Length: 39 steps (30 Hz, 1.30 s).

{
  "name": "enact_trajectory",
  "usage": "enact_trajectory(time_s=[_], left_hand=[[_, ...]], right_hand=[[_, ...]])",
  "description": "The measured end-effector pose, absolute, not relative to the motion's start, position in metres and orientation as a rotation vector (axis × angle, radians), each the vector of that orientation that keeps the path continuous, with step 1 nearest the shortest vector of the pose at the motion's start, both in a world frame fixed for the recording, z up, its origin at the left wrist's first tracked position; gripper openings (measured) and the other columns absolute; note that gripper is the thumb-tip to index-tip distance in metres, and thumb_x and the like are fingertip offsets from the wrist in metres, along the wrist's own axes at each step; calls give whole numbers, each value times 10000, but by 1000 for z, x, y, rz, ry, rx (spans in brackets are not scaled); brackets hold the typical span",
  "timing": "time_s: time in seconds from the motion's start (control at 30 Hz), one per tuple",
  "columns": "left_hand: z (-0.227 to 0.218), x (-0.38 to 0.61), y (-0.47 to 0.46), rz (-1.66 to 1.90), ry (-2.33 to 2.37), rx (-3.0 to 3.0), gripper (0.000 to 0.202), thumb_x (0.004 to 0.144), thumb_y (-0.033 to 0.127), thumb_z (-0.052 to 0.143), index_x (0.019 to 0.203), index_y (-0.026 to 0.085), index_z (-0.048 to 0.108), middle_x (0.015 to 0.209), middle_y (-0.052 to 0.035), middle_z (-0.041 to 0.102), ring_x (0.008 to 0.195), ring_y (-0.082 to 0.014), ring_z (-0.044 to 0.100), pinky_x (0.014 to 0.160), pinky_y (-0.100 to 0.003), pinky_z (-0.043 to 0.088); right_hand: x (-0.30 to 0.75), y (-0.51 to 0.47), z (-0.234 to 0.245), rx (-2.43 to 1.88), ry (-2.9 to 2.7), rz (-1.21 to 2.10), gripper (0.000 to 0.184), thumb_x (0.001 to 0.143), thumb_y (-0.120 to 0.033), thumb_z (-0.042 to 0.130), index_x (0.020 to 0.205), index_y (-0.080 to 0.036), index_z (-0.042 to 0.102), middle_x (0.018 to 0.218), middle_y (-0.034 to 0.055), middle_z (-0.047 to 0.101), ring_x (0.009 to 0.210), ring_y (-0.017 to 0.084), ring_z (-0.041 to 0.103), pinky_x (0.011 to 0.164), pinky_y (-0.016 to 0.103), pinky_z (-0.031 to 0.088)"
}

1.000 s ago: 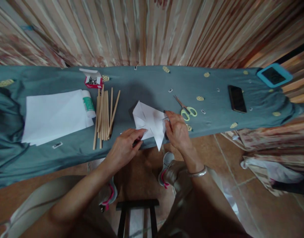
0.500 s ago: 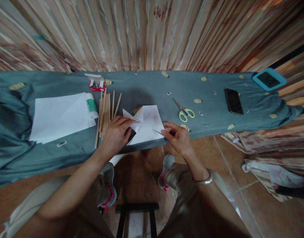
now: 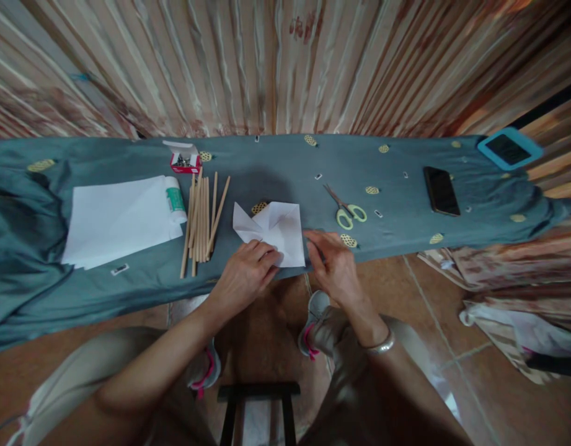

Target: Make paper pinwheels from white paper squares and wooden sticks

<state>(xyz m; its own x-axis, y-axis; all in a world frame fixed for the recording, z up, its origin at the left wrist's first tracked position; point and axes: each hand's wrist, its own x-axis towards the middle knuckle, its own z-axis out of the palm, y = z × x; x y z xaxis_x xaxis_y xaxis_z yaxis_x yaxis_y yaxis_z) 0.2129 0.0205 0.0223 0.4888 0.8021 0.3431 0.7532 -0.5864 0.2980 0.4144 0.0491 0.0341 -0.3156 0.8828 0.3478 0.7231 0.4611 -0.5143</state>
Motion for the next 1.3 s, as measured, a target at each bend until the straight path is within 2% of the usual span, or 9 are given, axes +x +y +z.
enact_trajectory(time_s=[0.17, 0.37, 0.47, 0.6, 0.73, 0.87, 1.1, 1.3], left_hand=[[21, 208, 19, 830, 1373, 2583, 133, 905, 170, 535, 978, 127, 638, 947, -87, 680, 874, -192, 635, 766, -314, 549], [21, 203, 16, 801, 1473, 2472, 190, 903, 160, 528, 1079, 131, 594, 883, -74, 691, 803, -195, 671, 736, -319, 560], [18, 202, 16, 831, 1500, 2393, 205, 909, 172, 525, 1112, 160, 551, 895, -57, 689, 787, -175, 677, 728, -297, 554], [15, 201, 14, 827, 1511, 2326, 189, 906, 174, 528, 1095, 183, 521, 907, -47, 690, 808, -167, 684, 740, -284, 549], [20, 201, 12, 773, 1510, 2363, 196, 906, 155, 514, 1101, 182, 514, 893, -45, 677, 805, -172, 677, 725, -286, 555], [24, 201, 9, 796, 1405, 2430, 297, 911, 118, 486, 1202, 172, 502, 1037, -82, 661, 933, -189, 656, 798, -317, 566], [18, 200, 8, 849, 1339, 2443, 285, 901, 96, 502, 1174, 155, 560, 1048, -92, 634, 981, -193, 629, 845, -337, 567], [15, 200, 6, 850, 1346, 2468, 277, 889, 88, 523, 1161, 114, 565, 1030, -103, 632, 963, -202, 615, 842, -340, 565]], right_hand=[[412, 49, 32, -1264, -2106, 530, 310, 933, -174, 412, 1120, -177, 659, 1095, 92, 705, 1039, 217, 615, 932, 390, 493], [407, 45, 35, -1270, -2022, 734, 294, 911, -182, 455, 1130, -206, 651, 1060, 80, 703, 1004, 207, 631, 895, 371, 506], [401, 43, 38, -1273, -1918, 861, 239, 894, -212, 502, 1074, -224, 658, 1056, 65, 703, 948, 192, 655, 871, 350, 515], [393, 43, 37, -1200, -1901, 943, 169, 882, -219, 529, 976, -241, 668, 1087, 46, 704, 1032, 199, 644, 923, 368, 495], [388, 44, 36, -1228, -1942, 897, 191, 884, -192, 524, 997, -229, 673, 962, 41, 717, 953, 194, 653, 873, 350, 513], [387, 44, 35, -1218, -2032, 806, 252, 897, -181, 505, 1094, -215, 659, 983, 58, 713, 954, 202, 642, 864, 355, 520], [387, 42, 31, -1137, -2247, 569, 364, 942, -161, 392, 1233, -205, 606, 1173, 93, 668, 1092, 238, 588, 973, 461, 479], [388, 39, 27, -1150, -2345, 461, 385, 930, -130, 398, 1271, -187, 570, 1347, 118, 550, 1235, 269, 484, 1008, 493, 458]])
